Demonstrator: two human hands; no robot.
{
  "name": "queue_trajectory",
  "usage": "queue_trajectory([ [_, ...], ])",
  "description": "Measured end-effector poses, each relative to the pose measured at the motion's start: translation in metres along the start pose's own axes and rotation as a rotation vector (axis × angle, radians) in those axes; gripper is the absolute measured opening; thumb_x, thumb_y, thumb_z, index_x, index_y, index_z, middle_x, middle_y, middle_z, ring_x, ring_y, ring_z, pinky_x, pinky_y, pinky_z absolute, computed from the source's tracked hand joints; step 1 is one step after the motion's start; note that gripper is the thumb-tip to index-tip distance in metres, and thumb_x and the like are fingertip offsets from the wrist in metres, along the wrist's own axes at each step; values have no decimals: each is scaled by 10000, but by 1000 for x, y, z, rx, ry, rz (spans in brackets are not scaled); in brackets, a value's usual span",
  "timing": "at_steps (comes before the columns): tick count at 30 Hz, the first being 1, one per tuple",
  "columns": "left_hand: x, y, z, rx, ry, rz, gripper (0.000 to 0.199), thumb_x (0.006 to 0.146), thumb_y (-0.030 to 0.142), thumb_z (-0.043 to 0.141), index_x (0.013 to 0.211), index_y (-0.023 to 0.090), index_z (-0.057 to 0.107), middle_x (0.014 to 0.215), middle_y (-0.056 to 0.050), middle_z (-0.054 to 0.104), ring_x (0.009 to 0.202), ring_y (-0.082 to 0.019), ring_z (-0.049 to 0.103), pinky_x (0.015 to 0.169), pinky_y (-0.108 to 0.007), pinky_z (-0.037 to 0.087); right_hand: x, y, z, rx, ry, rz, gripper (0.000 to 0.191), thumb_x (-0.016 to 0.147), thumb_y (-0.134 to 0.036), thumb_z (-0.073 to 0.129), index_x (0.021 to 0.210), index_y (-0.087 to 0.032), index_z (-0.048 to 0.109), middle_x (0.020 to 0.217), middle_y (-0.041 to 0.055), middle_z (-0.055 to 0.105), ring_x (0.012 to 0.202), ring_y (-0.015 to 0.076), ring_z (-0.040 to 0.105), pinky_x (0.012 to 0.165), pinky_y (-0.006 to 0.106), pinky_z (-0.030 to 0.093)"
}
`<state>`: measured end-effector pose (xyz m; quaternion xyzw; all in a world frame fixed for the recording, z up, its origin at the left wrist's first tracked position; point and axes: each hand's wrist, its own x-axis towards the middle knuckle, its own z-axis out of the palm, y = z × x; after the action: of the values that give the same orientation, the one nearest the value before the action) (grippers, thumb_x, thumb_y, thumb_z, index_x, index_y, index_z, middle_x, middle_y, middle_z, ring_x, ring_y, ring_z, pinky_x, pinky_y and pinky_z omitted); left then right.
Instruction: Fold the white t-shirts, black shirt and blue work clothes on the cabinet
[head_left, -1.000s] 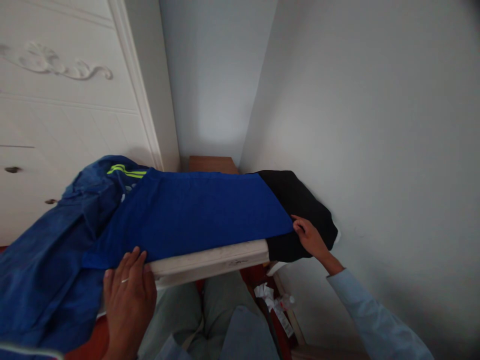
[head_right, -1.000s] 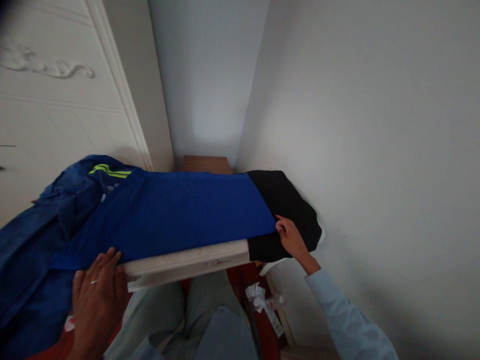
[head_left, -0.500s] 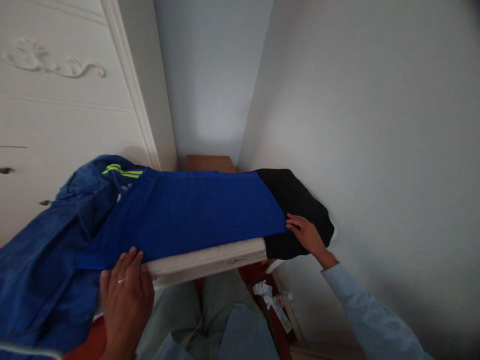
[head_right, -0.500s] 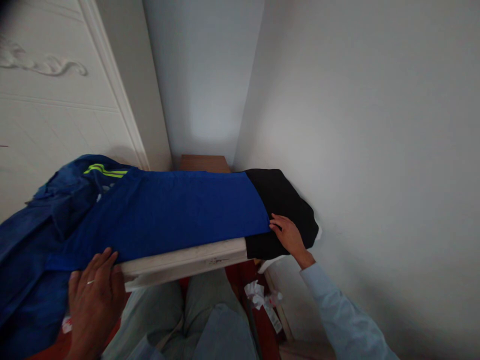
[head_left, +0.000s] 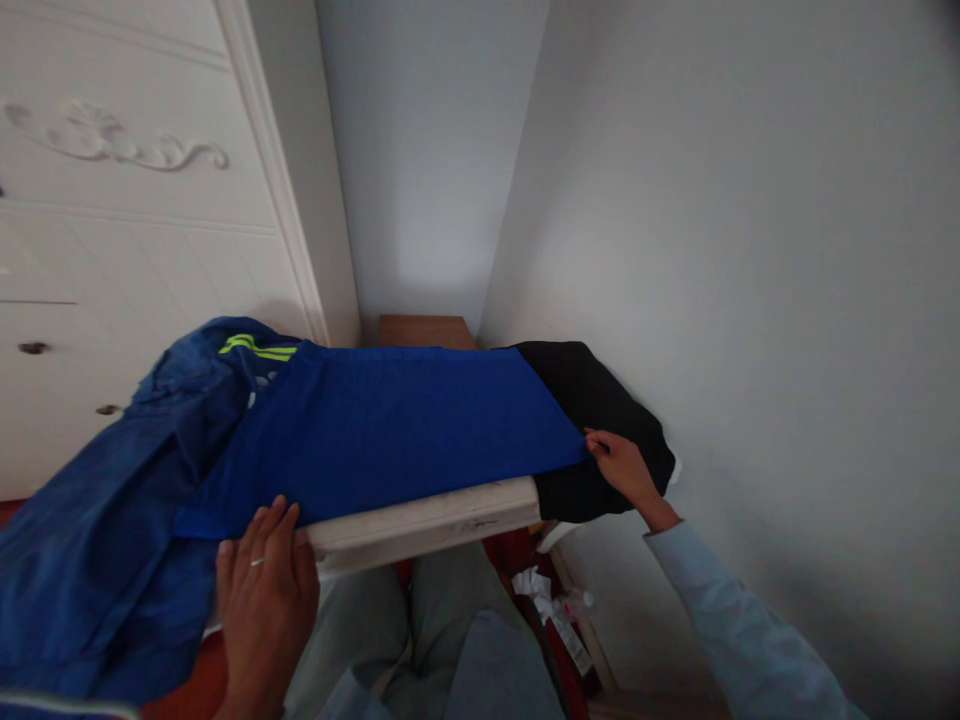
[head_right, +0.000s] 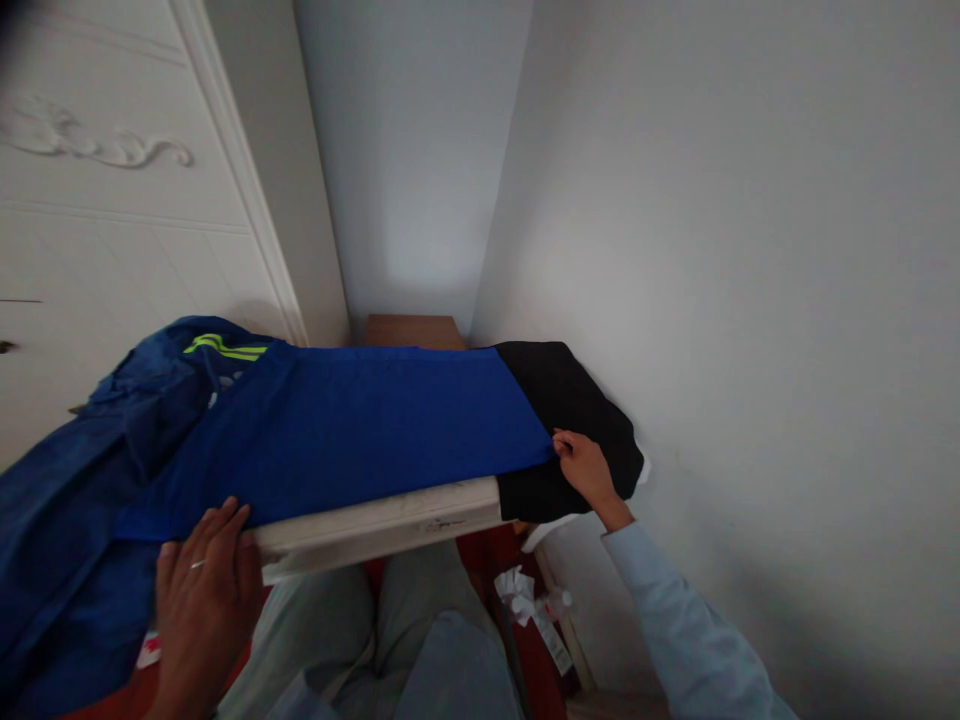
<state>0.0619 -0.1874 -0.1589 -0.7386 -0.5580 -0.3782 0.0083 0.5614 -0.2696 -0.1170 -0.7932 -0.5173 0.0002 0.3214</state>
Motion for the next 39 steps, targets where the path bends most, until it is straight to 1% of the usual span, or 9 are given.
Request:
queue_trajectory([
  [7,1,0,1,-37,-4,-28,405,1010,306,351,1320,148,559,1442,-202,565,1441,-332,420,1214,-571,221,3,0,-8,4,-64,85,203,840,-310,538,762,-260,719,1147,82,770,1110,319,705,1005,498,511],
  [12,2,0,1,-72,1,-44,411,1008,325,348,1300,141,571,1438,-210,566,1436,-336,423,1214,-567,207,1,0,-9,58,-52,117,196,819,-363,572,759,-246,717,1178,87,762,1099,305,705,1020,467,492],
  [16,1,-1,2,-91,19,-29,404,1001,315,370,1298,139,579,1437,-220,565,1435,-345,423,1211,-577,199,-2,5,-10,113,12,61,219,827,-426,580,777,-256,708,1143,74,771,1062,297,705,1016,475,492],
  [21,0,-2,4,-62,54,18,414,1009,311,354,1281,107,590,1400,-257,585,1414,-366,450,1195,-594,224,-12,5,-20,98,197,88,360,912,-490,480,955,-226,722,1085,117,771,1026,299,702,974,498,520],
  [24,0,-3,6,-66,68,24,417,1009,312,358,1277,100,596,1397,-262,586,1417,-367,447,1199,-592,218,-21,-7,-23,57,164,-81,418,975,-482,457,1188,-210,691,1276,128,708,1192,285,648,1071,504,473],
  [27,0,-4,7,-72,68,11,404,1005,303,372,1279,111,598,1406,-249,586,1426,-357,439,1207,-585,207,-31,-18,-16,-8,-57,-384,455,1009,-441,469,1391,-227,594,1480,99,572,1403,259,492,1188,505,367],
  [29,-1,-5,8,-76,69,4,390,1001,293,384,1281,126,599,1410,-236,589,1423,-346,447,1209,-579,207,-36,-17,-9,-65,-219,-517,463,1019,-428,475,1437,-247,562,1509,76,541,1437,251,452,1210,511,342],
  [32,-3,-7,9,-79,83,3,369,995,277,405,1284,159,602,1403,-204,608,1402,-324,479,1206,-565,228,-42,2,1,-135,-297,-576,498,1025,-444,463,1482,-251,519,1507,77,538,1420,259,474,1199,521,368],
  [39,-6,-12,13,-21,98,32,371,997,233,409,1312,162,593,1408,-183,613,1381,-309,505,1189,-553,283,-47,55,0,-225,-205,-561,601,1007,-554,412,1509,-233,484,1517,105,518,1387,314,506,1150,571,425],
])
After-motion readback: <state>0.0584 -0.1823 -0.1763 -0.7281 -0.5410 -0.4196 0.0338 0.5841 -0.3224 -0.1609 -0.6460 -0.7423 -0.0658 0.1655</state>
